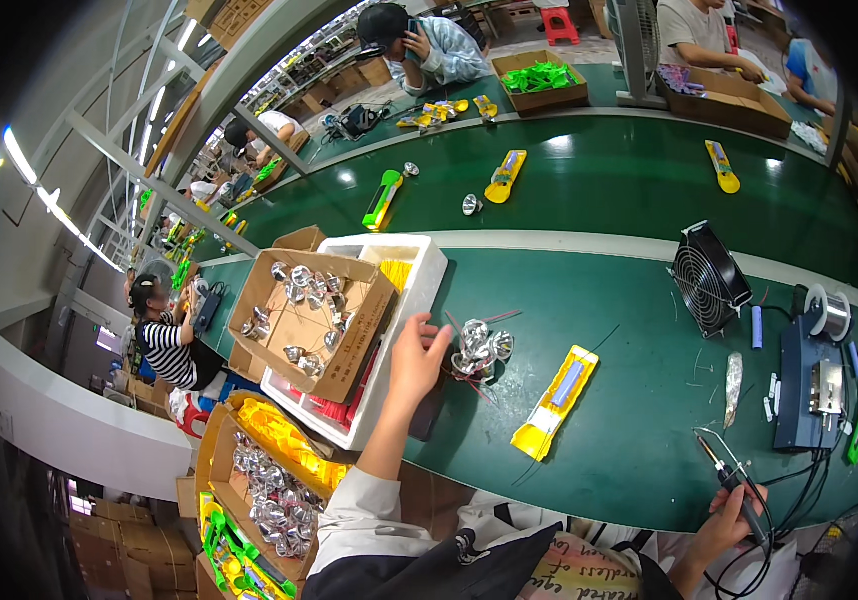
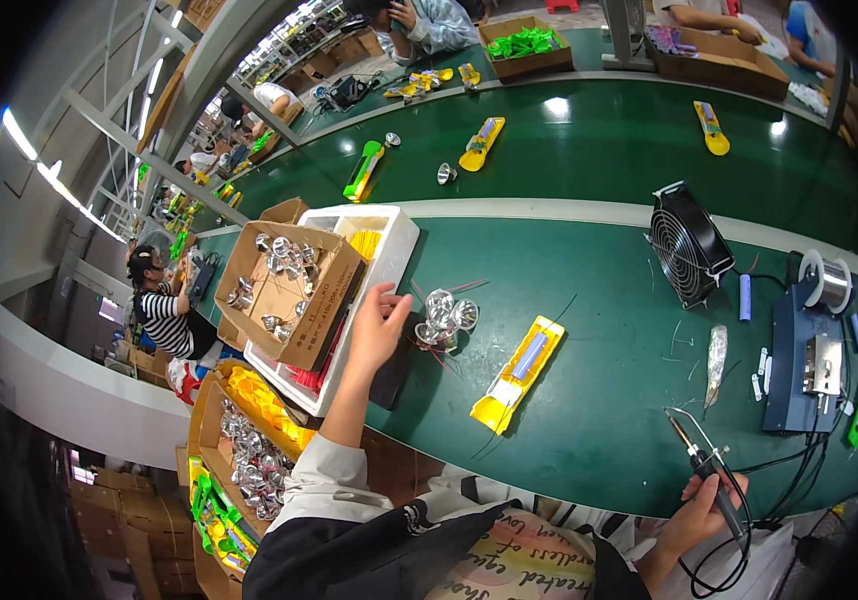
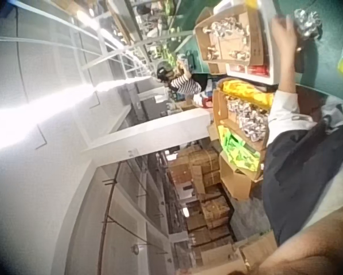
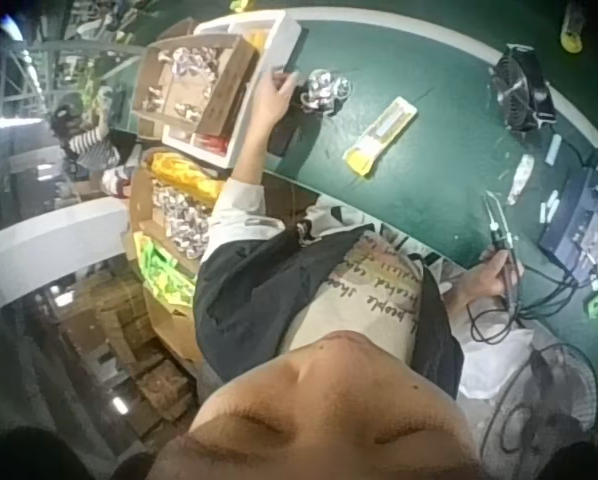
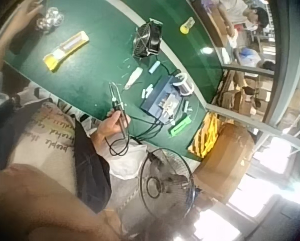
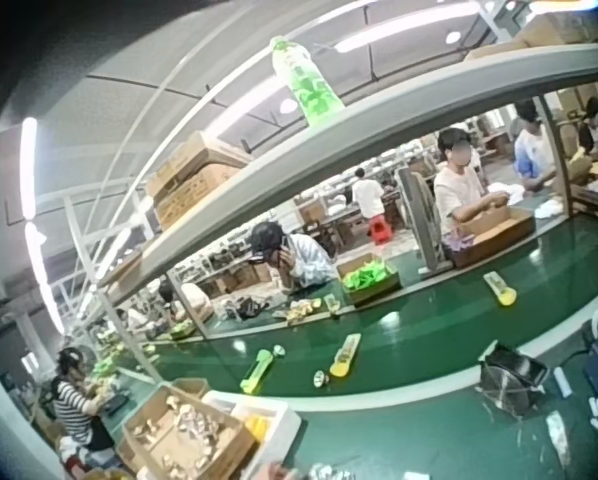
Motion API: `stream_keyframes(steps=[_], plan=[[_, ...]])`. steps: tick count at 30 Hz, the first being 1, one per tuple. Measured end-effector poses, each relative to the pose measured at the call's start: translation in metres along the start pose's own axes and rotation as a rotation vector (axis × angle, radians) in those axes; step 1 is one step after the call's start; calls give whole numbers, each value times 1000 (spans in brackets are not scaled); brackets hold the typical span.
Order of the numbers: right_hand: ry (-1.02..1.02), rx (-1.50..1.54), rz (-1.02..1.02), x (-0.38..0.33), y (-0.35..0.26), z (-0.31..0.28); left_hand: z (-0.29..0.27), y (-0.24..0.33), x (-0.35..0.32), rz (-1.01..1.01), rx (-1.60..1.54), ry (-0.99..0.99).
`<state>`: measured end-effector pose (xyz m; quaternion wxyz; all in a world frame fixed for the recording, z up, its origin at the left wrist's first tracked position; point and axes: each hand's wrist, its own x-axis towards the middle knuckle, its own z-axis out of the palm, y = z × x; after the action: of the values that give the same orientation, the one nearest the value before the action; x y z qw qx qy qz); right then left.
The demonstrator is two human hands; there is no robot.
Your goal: The person solders electrical wires to circuit boards inside plastic flashlight bodies using a soldering iron, and places the assembled flashlight components onto the conveyor belt.
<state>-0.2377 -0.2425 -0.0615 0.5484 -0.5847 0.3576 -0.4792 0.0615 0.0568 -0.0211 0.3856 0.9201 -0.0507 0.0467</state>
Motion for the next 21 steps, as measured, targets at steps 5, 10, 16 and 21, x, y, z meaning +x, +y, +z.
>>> stream_keyframes(steps=[5, 10, 16, 21], plan=[[-44, 28, 19, -1, 0, 0, 21, -21, 8, 53, -106, -17], [-64, 49, 26, -3, -4, 3, 28, -24, 10, 110, -529, 27], [-102, 128, 51, -9, -5, 17, -6, 12, -37, 302, -358, 20], [-166, 130, 80, -15, 1, 33, 16, 2, -112, 316, -204, -27]])
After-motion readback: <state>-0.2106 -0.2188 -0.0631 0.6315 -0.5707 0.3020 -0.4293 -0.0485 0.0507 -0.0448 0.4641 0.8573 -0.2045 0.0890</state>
